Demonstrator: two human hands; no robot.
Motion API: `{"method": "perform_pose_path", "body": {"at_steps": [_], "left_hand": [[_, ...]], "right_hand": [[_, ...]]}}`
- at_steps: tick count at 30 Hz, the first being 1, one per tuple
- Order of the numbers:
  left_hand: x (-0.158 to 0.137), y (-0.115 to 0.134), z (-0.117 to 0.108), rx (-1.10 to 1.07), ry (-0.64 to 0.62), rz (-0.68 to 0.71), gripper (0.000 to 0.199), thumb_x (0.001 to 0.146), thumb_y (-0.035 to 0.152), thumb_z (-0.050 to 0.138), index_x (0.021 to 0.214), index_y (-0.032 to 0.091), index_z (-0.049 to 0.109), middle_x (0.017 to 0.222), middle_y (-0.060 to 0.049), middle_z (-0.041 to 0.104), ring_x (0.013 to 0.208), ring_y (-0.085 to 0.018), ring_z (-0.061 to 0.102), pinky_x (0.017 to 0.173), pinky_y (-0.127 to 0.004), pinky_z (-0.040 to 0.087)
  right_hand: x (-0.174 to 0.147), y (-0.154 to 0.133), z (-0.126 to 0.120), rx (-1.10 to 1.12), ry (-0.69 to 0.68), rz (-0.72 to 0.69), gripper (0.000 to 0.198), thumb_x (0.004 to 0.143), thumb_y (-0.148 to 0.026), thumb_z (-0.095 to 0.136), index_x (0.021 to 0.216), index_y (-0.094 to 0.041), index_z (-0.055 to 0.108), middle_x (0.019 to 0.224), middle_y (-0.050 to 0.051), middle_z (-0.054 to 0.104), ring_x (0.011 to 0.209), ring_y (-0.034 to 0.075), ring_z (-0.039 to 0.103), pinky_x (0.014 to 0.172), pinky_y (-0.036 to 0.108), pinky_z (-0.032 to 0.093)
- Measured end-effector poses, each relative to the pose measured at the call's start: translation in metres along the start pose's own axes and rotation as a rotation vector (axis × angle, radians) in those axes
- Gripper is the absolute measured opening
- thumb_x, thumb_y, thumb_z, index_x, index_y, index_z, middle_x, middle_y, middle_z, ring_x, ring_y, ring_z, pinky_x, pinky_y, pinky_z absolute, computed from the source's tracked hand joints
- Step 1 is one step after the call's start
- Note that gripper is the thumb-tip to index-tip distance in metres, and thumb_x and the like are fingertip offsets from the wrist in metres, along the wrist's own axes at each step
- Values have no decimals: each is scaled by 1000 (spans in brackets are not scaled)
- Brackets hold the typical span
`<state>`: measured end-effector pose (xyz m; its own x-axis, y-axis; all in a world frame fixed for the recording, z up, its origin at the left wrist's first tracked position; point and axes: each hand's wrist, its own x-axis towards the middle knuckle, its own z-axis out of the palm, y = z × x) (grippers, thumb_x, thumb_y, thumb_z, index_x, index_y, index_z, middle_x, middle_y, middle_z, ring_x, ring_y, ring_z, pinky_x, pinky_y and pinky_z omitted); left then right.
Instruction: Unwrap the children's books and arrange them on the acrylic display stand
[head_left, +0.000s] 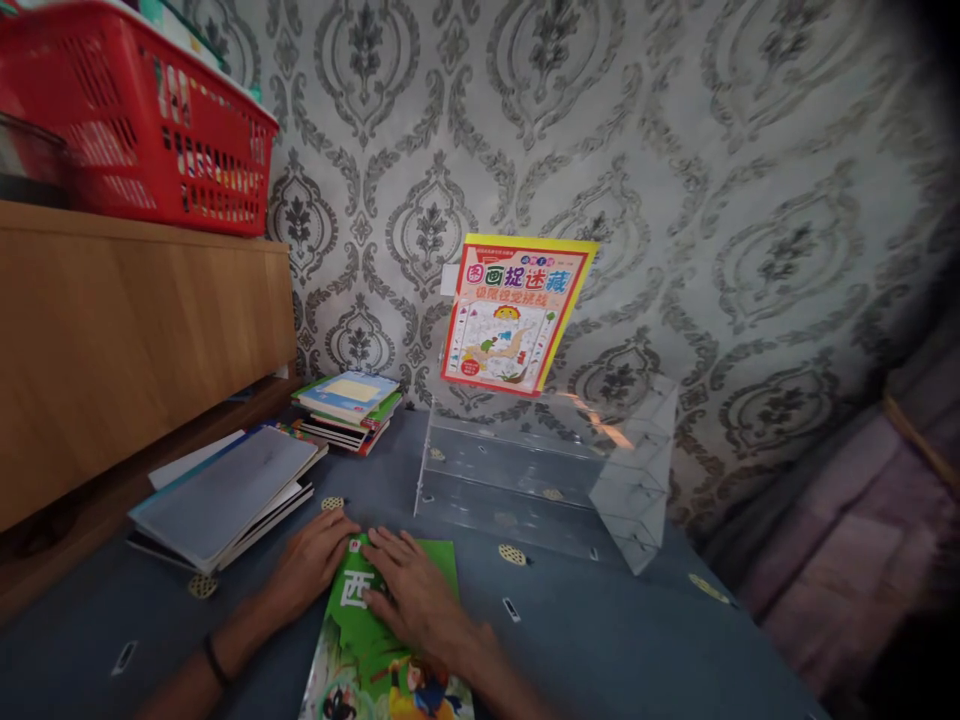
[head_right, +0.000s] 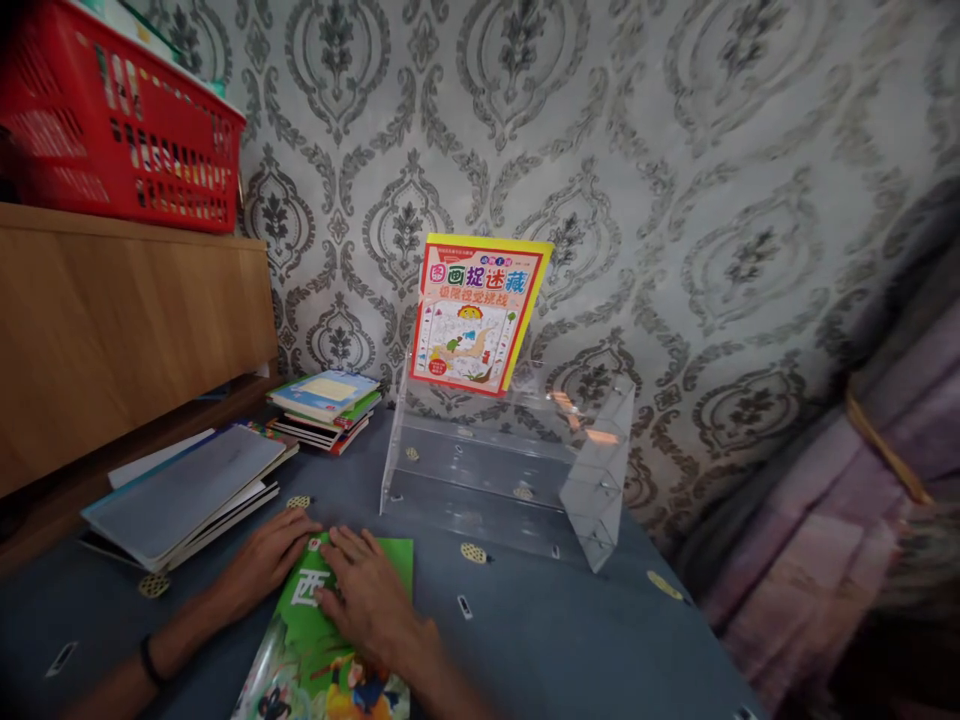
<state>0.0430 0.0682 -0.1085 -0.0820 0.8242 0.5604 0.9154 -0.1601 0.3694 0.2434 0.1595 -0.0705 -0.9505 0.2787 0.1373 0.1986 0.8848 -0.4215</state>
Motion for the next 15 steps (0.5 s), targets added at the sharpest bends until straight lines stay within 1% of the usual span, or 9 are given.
{"method": "perform_pose_path", "body": {"at_steps": [3,6,11,15], "left_hand": [[2,9,-4,-13,-16,2,30,97,24,45,112,24,71,101,-8,71,98,-21,68,88,-32,57],[4,13,-7,-25,-43,1,30,98,28,45,109,23,72,99,-8,71,94,-21,68,85,-33,58],[4,8,-6,-42,-45,-3,30,98,30,46,109,22,73,98,-9,71,95,-23,68,87,-35,57],[5,5,-5,-59,-64,7,31,98,30,44,108,21,72,97,-8,71,95,-22,67,88,-35,56]], "right_hand": [[2,0,1,-7,7,-8,54,96,-33,57,146,-17,49,154,14,47,145,27,39,122,51,27],[-4,0,-3,-7,20,-1,54,95,-32,58,147,-17,49,153,14,48,146,27,38,122,50,27],[-26,6,-12,-17,90,102,49,97,-29,56,144,-17,53,153,13,48,145,25,39,123,48,27],[-34,9,-15,15,112,141,47,96,-27,55,143,-17,54,153,12,49,145,24,40,123,47,27]]}}
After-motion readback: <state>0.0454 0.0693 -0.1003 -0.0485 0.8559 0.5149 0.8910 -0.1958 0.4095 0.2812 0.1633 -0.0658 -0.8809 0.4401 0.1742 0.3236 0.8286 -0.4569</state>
